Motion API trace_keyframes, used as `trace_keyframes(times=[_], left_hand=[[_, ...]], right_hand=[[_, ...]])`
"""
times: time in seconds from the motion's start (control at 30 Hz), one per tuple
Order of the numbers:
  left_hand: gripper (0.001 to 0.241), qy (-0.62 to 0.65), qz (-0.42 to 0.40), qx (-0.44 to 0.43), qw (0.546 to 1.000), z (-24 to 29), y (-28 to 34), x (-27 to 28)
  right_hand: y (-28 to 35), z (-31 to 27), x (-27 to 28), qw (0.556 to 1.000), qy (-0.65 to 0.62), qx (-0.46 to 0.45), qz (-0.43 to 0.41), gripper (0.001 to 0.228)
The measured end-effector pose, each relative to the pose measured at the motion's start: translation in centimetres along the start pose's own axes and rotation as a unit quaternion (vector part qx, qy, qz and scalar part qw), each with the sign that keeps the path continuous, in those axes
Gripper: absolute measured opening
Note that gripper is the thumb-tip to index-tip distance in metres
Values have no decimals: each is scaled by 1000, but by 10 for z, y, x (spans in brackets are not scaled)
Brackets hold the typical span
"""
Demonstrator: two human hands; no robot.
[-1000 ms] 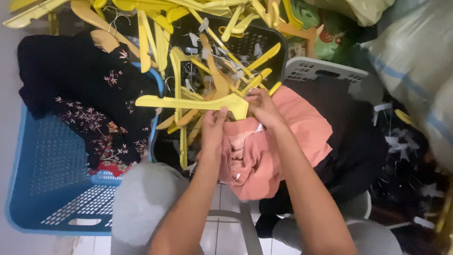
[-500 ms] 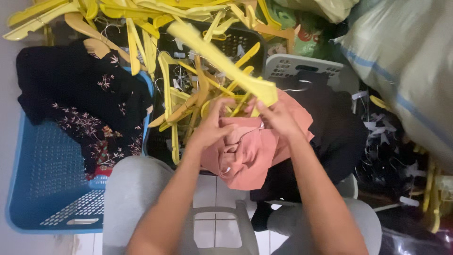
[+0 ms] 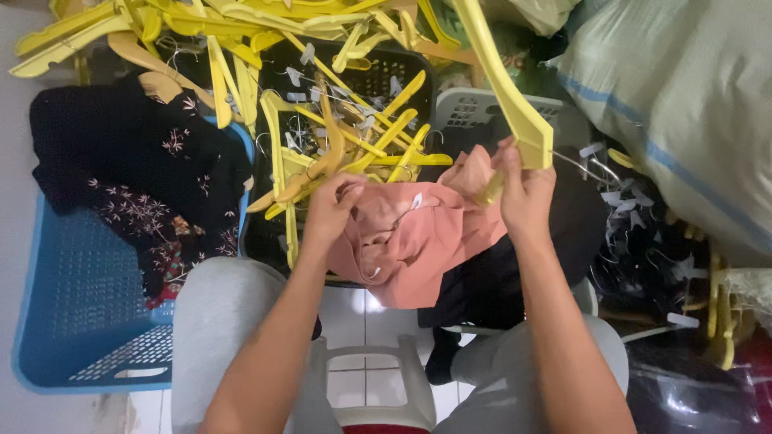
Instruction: The person places a black floral blouse onto a wooden hanger, adjusts the collar and shoulders, and buttons the front. They then place the blouse into a blue basket and pick up a pink garment to begin placing it on a yellow hanger.
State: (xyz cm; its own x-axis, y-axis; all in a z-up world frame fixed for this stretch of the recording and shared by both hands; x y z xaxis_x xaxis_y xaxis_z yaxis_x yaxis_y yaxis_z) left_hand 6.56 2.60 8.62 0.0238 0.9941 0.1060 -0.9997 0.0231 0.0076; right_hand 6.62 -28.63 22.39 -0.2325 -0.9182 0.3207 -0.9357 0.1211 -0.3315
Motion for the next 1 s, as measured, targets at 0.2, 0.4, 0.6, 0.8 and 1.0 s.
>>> trace_keyframes(times=[0.2,0.4,0.6,0.8,1.0], left_hand=[[13,-23,11,-12,1000,0,3,0],[9,36,-12,37,999,-13,1,-7],[8,21,-74,60,995,-21,2,-23],[9,54,-48,42,996,-25,-2,-20],[11,66,27,31,997,-21,-4,-8]], right_hand=[[8,11,0,995,57,17,-74,19],[34,13,-41,959,201,139,-146,36],[58,92,-59,934,176,-170,-259,35],[50,82,-52,965,119,-42,-230,30],[24,74,-47,985,83,-19,-147,32]])
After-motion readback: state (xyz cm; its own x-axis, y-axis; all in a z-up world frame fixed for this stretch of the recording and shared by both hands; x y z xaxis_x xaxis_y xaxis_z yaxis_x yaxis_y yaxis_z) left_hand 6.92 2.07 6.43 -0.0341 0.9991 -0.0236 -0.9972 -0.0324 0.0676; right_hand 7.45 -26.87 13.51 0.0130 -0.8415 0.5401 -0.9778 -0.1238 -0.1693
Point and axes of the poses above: each hand's wrist, its own y-axis away from the middle knuckle, its own x-axis out of the back of the hand, z = x × y, the point moved 9 cm from there along -y, towards the middle knuckle, and after that the axes turned 1 degree about y, right-handed, at the moved point
